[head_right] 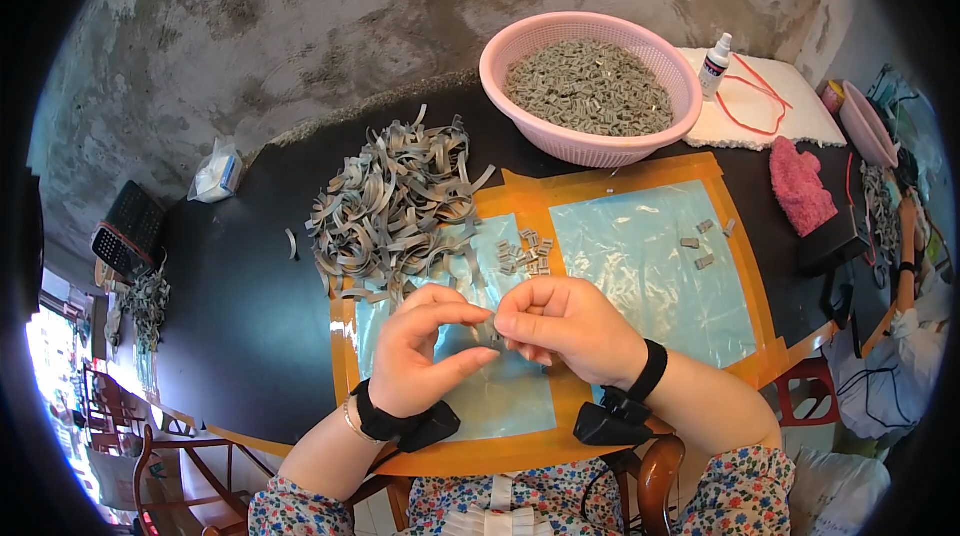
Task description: The recorder is assembling small plastic and metal components, likely for footwear, by hand at a workbench.
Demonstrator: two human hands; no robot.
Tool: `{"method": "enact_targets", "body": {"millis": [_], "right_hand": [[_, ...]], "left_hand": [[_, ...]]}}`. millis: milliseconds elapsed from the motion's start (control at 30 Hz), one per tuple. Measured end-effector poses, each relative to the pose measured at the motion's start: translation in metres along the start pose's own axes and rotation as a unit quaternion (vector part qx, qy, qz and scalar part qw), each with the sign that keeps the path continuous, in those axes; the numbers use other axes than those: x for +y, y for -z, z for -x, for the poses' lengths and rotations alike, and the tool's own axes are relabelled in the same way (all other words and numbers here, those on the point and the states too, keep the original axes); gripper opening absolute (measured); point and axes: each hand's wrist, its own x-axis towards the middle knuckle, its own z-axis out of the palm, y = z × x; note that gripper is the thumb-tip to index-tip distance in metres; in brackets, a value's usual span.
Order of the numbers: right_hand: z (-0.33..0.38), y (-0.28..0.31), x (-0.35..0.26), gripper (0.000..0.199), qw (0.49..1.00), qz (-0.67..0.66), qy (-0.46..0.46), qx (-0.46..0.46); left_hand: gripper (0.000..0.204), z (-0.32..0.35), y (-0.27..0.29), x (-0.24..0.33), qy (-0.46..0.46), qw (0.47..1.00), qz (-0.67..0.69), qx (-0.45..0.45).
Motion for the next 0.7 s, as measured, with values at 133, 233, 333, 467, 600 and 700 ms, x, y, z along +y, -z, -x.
{"method": "enact_targets", "body": {"millis": [133, 233, 333, 467, 600, 700], "right_hand": [[0.002, -0.006, 0.001, 0.015, 0.999, 0.03, 0.005, 0.009], [0.003, -0.007, 0.003, 0.015, 0.999, 0.042, 0.023, 0.007], [0.004, -0.01, 0.0, 0.015, 0.998, -0.025, 0.048, 0.023], [0.003, -0.004, 0.005, 0.015, 0.994, -0.023, 0.105, 0.026], [0.006, -0.009, 0.005, 0.011, 0.995, 0.069, 0.073, -0.003], [0.009, -0.01, 0.005, 0.009, 0.994, 0.071, 0.073, -0.035]], "left_hand": [[0.024, 0.003, 0.0, 0.001, 0.059, 0.996, 0.044, -0.044], [0.023, 0.005, -0.003, -0.002, 0.08, 0.993, 0.077, -0.04], [0.023, 0.008, -0.007, 0.0, 0.144, 0.95, 0.276, -0.015], [0.022, 0.011, -0.007, -0.005, 0.142, 0.931, 0.337, -0.002], [0.023, 0.01, -0.007, -0.01, 0.103, 0.934, 0.343, 0.002], [0.026, 0.008, -0.007, -0.011, 0.069, 0.939, 0.338, -0.005]]}}
